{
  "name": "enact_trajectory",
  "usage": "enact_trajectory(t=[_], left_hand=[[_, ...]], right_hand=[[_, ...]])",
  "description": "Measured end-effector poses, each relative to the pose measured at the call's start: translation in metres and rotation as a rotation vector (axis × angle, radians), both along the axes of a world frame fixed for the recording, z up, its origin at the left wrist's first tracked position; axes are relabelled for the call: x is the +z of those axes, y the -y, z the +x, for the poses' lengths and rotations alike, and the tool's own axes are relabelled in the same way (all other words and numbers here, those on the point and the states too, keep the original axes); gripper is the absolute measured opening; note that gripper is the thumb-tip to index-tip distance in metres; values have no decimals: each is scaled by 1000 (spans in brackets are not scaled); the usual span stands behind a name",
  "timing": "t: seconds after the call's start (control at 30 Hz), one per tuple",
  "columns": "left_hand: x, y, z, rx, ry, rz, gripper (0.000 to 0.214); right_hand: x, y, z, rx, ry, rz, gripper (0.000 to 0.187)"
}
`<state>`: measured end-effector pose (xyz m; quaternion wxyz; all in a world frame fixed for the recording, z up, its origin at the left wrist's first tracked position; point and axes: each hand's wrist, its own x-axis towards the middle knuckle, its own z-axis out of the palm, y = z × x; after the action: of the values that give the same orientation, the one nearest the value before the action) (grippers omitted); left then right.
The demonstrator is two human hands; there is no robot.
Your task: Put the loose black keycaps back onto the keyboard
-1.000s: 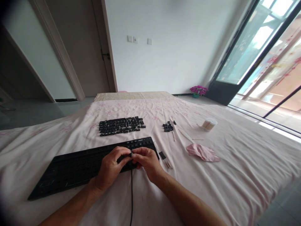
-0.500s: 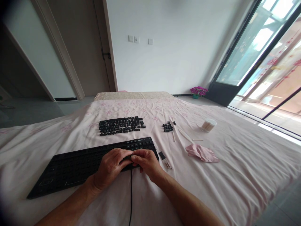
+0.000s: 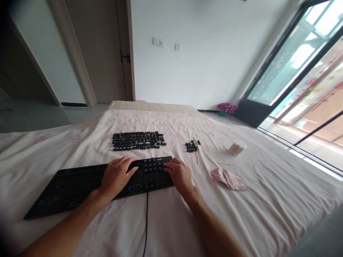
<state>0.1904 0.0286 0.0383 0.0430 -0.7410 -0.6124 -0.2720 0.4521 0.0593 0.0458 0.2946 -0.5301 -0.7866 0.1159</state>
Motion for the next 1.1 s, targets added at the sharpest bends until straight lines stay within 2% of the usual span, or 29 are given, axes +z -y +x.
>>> enact_trajectory(t=[0.2, 0.73, 1.1], left_hand=[[-2, -1, 0, 5, -8, -13, 24], [1, -1, -2, -2, -54, -62, 27], [-2, -1, -1, 5, -52, -44, 26]], right_hand=[[3, -2, -1, 45, 132, 69, 21], [15, -5, 0, 176, 275, 60, 25], [15, 1, -3, 179, 414, 126, 35]])
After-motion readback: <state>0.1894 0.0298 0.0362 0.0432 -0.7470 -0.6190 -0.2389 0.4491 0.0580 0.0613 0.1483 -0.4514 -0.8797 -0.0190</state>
